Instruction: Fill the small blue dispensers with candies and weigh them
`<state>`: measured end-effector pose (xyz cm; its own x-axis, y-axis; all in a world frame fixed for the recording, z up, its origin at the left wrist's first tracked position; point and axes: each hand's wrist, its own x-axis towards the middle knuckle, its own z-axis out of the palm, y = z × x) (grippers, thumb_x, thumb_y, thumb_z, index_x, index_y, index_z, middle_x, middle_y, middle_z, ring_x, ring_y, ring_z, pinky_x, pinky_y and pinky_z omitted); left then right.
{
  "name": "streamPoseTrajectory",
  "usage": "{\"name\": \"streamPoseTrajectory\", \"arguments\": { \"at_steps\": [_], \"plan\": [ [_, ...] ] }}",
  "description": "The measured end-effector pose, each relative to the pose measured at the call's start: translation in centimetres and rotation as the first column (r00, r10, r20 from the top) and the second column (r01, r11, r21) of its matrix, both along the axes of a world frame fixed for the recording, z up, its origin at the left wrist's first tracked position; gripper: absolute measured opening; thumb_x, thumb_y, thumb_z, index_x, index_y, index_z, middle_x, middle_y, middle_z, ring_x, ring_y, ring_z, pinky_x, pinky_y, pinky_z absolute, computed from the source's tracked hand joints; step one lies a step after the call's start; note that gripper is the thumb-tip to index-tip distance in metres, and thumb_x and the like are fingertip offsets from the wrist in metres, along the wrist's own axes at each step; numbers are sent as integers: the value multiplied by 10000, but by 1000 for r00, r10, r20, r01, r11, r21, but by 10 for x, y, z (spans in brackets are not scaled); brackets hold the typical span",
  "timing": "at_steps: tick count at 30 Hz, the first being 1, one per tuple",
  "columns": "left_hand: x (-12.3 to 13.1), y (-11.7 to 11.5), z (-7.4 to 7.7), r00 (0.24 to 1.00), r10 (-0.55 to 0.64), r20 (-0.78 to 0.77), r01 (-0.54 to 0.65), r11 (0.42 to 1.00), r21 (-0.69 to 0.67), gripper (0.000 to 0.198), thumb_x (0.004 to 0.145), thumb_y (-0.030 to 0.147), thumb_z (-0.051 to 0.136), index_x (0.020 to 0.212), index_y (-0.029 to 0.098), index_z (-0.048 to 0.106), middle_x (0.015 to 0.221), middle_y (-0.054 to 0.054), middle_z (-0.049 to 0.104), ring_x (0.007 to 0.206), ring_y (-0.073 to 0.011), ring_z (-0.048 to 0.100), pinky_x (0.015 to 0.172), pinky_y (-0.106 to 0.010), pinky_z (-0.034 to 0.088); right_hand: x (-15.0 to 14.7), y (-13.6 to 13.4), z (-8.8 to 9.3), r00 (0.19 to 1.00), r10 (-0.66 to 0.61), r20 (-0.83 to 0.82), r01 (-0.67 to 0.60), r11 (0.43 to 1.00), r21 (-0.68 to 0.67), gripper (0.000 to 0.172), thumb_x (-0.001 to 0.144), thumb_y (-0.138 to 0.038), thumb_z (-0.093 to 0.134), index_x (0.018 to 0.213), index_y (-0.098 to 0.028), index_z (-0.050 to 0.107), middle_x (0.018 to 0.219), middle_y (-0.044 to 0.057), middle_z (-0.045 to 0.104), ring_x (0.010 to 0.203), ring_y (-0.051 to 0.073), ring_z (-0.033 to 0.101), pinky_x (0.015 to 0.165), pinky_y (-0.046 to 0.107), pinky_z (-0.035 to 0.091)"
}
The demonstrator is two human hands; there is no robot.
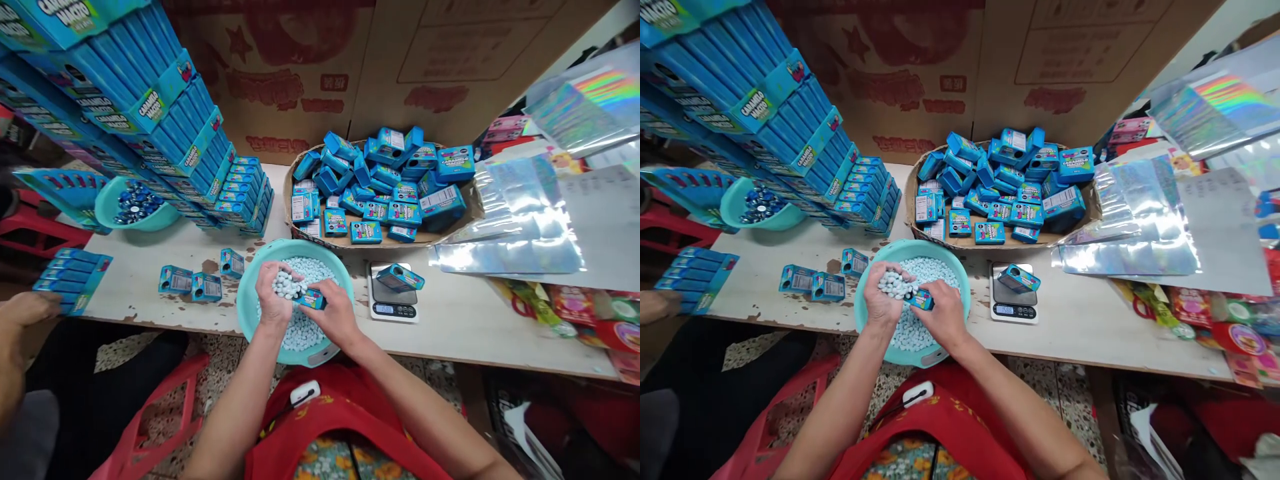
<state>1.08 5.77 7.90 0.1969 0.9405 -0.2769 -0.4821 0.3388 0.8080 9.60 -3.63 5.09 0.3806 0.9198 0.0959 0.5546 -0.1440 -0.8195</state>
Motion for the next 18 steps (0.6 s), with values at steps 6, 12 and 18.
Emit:
{"name": "streamPoseTrajectory", "arguments": {
  "at_steps": [6,12,18],
  "plan": [
    [9,3,2,993,66,-102,-68,997,-20,278,747,398,643,694,172,489,598,43,494,496,-92,511,555,-249,481,5,0,13,1000,-12,14,12,1000,-13,326,677,-239,778,979,-217,655,914,36,650,900,235,615,800,355,461],
    [13,1,6,989,51,-140,-51,999,4,321,751,447,650,692,176,489,599,29,521,515,-110,532,537,-249,474,10,2,15,1000,-12,0,12,1000,-12,325,684,-228,764,990,-225,653,933,34,648,923,233,613,816,357,464],
    [19,-3,6,984,60,-170,-51,997,57,322,758,439,654,680,175,488,597,37,491,517,-93,505,551,-242,474,11,1,13,999,-12,-32,12,1000,-13,331,678,-201,755,994,-223,656,929,34,647,929,231,613,828,359,471]
  ]
}}
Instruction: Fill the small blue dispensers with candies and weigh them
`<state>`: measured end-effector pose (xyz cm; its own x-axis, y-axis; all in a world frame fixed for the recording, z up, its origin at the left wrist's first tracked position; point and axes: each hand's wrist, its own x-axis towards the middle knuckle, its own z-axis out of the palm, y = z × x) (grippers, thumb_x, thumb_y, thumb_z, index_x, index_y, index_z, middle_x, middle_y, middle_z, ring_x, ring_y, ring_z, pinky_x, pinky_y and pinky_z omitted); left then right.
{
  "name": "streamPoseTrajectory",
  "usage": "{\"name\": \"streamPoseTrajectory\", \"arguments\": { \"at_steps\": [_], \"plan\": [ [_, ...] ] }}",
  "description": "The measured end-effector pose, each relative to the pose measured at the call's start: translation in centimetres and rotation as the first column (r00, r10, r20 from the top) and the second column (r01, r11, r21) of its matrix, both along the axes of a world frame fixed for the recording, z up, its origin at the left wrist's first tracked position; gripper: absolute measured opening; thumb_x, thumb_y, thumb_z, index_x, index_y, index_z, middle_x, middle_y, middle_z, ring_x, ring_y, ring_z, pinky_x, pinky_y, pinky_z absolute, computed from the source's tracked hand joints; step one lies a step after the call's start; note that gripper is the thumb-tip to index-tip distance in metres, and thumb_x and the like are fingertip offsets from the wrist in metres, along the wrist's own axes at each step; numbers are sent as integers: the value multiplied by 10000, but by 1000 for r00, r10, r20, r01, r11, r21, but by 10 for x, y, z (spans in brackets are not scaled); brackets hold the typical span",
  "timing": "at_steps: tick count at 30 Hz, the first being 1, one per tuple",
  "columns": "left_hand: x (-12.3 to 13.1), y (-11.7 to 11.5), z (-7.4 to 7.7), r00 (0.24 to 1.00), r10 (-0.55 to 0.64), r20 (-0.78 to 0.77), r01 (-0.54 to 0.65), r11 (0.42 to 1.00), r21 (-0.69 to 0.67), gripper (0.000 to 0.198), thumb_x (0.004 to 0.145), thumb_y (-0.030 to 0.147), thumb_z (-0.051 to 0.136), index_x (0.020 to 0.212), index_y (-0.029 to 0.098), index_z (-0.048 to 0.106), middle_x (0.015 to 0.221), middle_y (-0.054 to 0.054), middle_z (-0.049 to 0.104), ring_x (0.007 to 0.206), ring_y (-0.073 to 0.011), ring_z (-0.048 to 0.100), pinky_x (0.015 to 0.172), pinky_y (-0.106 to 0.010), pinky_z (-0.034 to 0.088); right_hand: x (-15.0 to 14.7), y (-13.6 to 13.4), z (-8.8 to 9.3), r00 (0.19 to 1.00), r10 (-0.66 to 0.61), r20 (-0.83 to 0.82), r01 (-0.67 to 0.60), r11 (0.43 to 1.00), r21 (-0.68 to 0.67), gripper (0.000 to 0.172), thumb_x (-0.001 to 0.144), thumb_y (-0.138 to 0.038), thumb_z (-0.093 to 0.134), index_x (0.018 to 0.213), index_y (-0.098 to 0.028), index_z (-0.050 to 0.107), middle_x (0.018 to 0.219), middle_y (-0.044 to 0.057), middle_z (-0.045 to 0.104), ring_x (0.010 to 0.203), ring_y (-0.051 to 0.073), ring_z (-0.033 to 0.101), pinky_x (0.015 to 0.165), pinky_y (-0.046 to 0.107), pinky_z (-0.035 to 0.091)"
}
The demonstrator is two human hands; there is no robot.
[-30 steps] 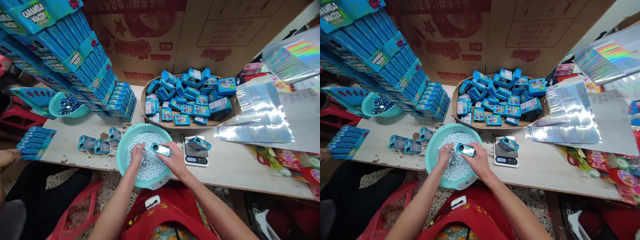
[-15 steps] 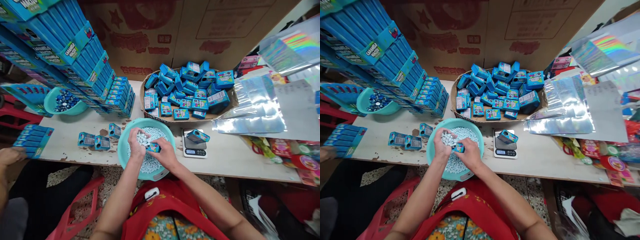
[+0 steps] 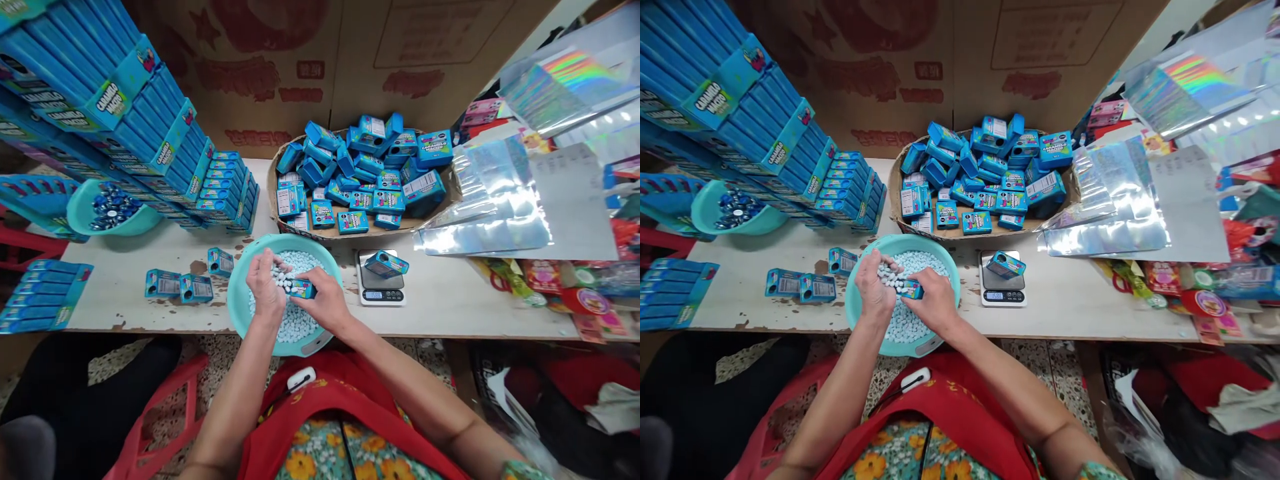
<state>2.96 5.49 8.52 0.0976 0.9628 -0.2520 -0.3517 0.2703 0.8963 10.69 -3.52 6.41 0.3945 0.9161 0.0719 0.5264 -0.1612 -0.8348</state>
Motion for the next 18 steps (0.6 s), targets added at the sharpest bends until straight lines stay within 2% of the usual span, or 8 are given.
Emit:
{"name": "streamPoseTrajectory", "arguments": {
  "at_steps": [7,10,15,18],
  "plan": [
    [5,-1,-3,999,32,-25,-32,999,22,366,764,464,655,647,171,469,560,46,452,488,-84,473,516,-230,442,2,1,-3,998,-46,-48,47,999,13,335,673,-223,773,987,-214,660,918,28,641,899,216,613,819,345,482],
    [6,-2,-2,999,10,-35,-9,1000,21,364,770,465,651,651,168,477,585,38,466,497,-78,471,492,-213,419,3,1,-4,998,-37,-57,38,999,15,342,674,-231,776,995,-217,660,924,27,639,903,213,611,825,343,481],
    [9,-1,4,998,-67,-6,67,998,18,366,770,473,658,669,175,472,550,54,431,406,-52,384,381,-186,304,8,-2,-1,997,-32,-67,34,999,39,332,678,-214,767,992,-222,660,924,28,636,910,216,612,820,341,485],
    [12,1,4,1000,-29,5,29,999,15,395,755,507,665,680,171,473,558,53,437,400,-37,369,361,-169,264,10,0,-2,991,-62,-115,69,995,66,320,679,-217,765,981,-227,661,928,24,638,891,209,616,809,338,491]
  ]
}}
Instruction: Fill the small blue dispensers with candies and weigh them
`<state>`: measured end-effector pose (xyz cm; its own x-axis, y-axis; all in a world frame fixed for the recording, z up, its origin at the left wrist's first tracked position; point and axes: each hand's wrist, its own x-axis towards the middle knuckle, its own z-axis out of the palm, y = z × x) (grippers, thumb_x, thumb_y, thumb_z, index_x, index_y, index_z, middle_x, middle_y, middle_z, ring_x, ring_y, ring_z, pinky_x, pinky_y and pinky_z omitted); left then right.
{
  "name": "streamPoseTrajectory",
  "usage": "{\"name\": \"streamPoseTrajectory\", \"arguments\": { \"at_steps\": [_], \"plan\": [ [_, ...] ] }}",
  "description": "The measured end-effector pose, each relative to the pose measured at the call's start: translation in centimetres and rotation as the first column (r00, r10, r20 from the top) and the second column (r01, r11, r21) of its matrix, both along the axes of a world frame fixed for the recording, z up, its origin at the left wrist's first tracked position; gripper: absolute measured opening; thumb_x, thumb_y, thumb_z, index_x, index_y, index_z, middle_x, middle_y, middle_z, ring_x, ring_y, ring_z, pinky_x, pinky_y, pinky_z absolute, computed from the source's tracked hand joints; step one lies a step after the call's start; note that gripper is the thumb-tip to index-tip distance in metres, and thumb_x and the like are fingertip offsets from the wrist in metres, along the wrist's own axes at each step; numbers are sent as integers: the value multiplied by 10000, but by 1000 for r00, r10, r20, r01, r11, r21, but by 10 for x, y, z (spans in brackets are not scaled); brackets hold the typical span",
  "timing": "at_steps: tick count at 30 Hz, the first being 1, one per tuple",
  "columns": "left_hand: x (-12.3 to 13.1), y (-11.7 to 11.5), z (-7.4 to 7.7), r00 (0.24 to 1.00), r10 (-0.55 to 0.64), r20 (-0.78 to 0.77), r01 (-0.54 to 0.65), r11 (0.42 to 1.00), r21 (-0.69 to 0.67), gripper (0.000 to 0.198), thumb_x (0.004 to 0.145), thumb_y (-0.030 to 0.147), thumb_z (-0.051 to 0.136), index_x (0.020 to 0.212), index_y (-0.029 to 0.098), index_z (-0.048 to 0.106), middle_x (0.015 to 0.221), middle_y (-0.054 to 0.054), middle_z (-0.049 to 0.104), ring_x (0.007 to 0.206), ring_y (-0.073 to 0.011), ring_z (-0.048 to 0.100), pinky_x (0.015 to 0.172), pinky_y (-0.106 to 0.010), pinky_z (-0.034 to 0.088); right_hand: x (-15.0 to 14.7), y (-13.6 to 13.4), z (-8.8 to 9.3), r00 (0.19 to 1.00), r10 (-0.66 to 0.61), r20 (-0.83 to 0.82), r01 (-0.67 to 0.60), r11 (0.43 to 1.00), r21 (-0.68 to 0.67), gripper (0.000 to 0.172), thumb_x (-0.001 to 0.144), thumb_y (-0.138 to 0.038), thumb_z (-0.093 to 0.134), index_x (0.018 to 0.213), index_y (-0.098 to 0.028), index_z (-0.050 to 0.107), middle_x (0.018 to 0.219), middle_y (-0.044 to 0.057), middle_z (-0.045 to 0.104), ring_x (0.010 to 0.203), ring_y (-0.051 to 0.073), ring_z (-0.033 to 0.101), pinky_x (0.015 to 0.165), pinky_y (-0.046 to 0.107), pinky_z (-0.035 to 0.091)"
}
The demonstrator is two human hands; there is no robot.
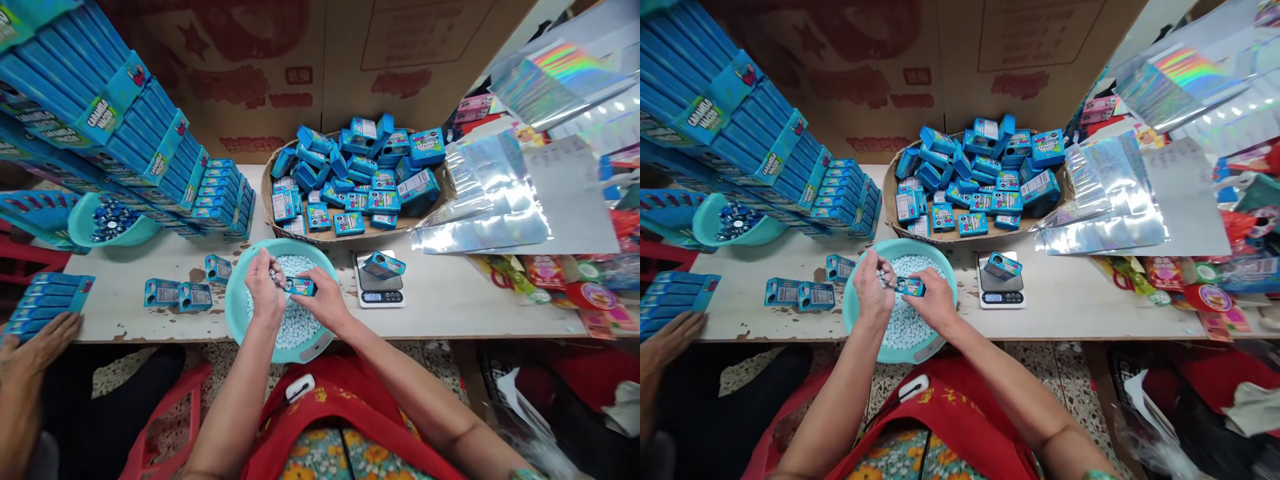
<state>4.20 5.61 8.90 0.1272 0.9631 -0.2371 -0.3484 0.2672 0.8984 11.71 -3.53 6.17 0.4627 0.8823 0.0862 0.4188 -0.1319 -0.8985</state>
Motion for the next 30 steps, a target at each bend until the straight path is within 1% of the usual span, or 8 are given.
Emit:
{"name": "streamPoseTrajectory", "arguments": {
  "at_steps": [6,10,14,18,21,23,27,30],
  "plan": [
    [1,2,2,996,-87,-29,84,994,-75,445,713,526,707,635,161,466,491,67,378,349,-28,314,309,-160,186,-6,9,-11,998,-14,-57,14,1000,8,332,646,-191,793,955,-204,676,906,29,644,892,209,618,818,335,495],
    [-15,21,2,975,-169,147,194,965,-177,433,753,521,669,640,174,435,488,75,346,353,-28,293,314,-149,193,5,-22,-3,983,-15,-184,34,995,96,399,615,-268,842,973,-217,672,930,16,652,914,184,617,851,307,489],
    [-30,26,-38,952,-264,-152,220,941,-257,375,695,485,686,657,172,484,544,38,469,415,-64,408,365,-170,294,35,-91,18,947,-216,-239,232,972,43,358,663,-345,806,971,-225,669,967,26,641,901,185,615,828,313,496],
    [-39,5,-83,660,-597,-456,465,801,-377,348,643,470,698,682,159,547,545,41,457,387,-64,335,356,-189,201,90,-162,-1,783,-607,-136,599,795,-102,412,681,-404,772,1019,-206,645,953,42,660,847,203,614,785,345,499],
    [-41,-1,-99,510,-502,-698,543,817,-191,283,723,469,599,745,188,589,628,3,540,484,-122,446,449,-233,338,140,-194,-51,563,-827,3,825,562,-60,472,662,-439,757,1029,-164,642,947,66,657,846,216,601,813,390,491],
    [-40,1,-105,351,-351,-868,670,742,-29,224,745,419,569,794,208,628,774,-46,631,694,-202,571,646,-314,451,167,-204,-85,500,-865,49,866,499,-19,494,654,-443,748,1035,-149,636,980,83,648,877,224,595,839,406,488],
    [-41,8,-111,221,-154,-963,850,514,112,292,784,397,537,980,219,661,1119,-107,628,1112,-313,524,971,-460,372,186,-209,-120,509,-852,125,858,513,4,504,689,-463,710,1063,-139,614,1027,107,619,949,246,587,887,443,473],
    [-44,7,-111,256,-96,-962,820,549,164,332,822,433,500,995,190,646,1097,-127,619,1104,-311,528,987,-465,372,173,-202,-110,465,-825,322,850,518,99,627,705,-479,715,1193,-122,548,1216,180,534,1174,304,482,1007,510,377]
  ]
}}
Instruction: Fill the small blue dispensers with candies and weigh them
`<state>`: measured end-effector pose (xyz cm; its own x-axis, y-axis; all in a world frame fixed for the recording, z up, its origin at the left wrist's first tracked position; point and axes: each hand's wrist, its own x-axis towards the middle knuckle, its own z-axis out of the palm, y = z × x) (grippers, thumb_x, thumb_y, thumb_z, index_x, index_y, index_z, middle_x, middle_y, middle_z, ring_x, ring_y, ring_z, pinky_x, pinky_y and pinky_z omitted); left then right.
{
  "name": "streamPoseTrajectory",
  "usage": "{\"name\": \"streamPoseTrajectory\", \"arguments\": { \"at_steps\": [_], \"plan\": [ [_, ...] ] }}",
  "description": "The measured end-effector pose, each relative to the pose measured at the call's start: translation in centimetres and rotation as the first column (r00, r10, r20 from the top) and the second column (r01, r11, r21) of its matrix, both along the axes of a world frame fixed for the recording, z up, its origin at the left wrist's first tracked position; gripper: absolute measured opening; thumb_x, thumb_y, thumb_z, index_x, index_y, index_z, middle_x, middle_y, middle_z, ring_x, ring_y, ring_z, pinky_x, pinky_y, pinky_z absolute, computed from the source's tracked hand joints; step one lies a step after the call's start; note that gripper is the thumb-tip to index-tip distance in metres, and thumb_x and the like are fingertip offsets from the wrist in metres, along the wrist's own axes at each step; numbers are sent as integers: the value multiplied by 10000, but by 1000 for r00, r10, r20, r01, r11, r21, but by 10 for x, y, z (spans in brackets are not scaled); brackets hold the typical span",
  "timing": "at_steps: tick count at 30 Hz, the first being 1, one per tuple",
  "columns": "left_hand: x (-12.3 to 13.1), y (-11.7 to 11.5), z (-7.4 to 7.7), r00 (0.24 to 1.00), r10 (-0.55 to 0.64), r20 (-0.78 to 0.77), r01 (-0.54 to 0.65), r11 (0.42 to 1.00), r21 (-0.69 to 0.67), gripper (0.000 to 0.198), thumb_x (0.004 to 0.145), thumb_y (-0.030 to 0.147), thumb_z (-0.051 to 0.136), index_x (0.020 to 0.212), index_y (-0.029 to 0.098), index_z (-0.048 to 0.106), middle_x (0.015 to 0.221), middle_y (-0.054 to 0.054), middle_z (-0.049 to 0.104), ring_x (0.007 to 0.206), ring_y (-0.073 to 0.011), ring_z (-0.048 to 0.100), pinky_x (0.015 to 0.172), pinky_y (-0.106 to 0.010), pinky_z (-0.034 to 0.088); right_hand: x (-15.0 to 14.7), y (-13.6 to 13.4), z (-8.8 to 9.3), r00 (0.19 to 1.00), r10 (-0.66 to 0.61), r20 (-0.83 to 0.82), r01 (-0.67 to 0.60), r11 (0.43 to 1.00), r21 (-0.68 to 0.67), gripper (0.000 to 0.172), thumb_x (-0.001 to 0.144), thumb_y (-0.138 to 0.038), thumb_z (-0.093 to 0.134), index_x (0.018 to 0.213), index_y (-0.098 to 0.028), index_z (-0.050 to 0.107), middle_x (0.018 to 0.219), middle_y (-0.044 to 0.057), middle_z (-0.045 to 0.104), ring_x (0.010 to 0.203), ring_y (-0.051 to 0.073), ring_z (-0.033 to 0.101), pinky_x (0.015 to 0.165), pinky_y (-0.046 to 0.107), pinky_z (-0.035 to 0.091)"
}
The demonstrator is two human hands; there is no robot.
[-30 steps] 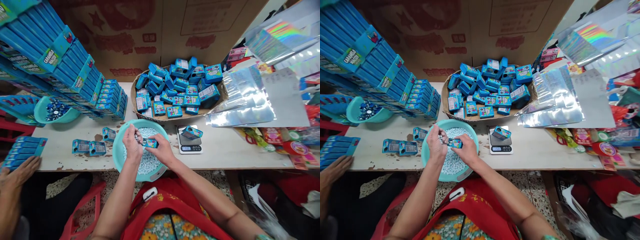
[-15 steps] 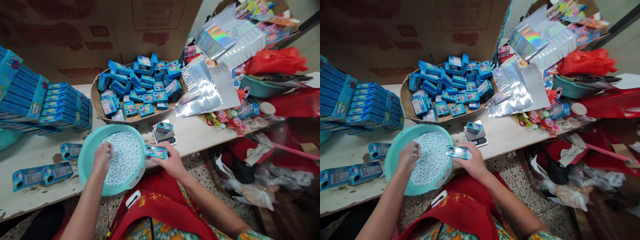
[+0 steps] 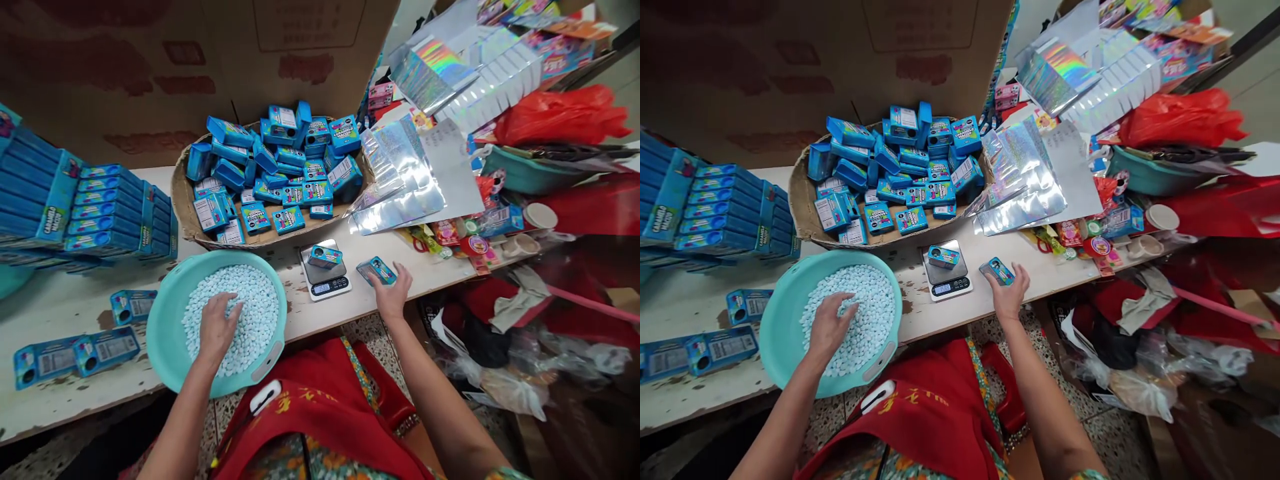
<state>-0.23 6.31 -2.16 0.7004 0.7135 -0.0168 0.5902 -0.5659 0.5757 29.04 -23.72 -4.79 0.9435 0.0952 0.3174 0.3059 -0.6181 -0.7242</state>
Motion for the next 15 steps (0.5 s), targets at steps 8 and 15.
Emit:
{"name": "streamPoseTrajectory", "arguments": {
  "at_steps": [8,15],
  "plan": [
    [19,-19,21,954,247,170,-206,952,-226,261,829,430,533,930,221,652,1021,-78,636,988,-254,588,876,-374,451,-18,89,19,901,414,-129,-404,910,92,637,730,-452,702,1248,-151,487,1200,145,583,1112,266,548,940,442,443],
    [52,-32,64,690,676,257,-110,449,-887,459,739,566,645,954,160,660,1018,-123,679,903,-235,658,798,-336,497,-46,123,99,725,680,-107,-671,733,112,346,741,-424,728,1021,-241,640,977,51,655,944,244,606,860,410,469]
  ]
}}
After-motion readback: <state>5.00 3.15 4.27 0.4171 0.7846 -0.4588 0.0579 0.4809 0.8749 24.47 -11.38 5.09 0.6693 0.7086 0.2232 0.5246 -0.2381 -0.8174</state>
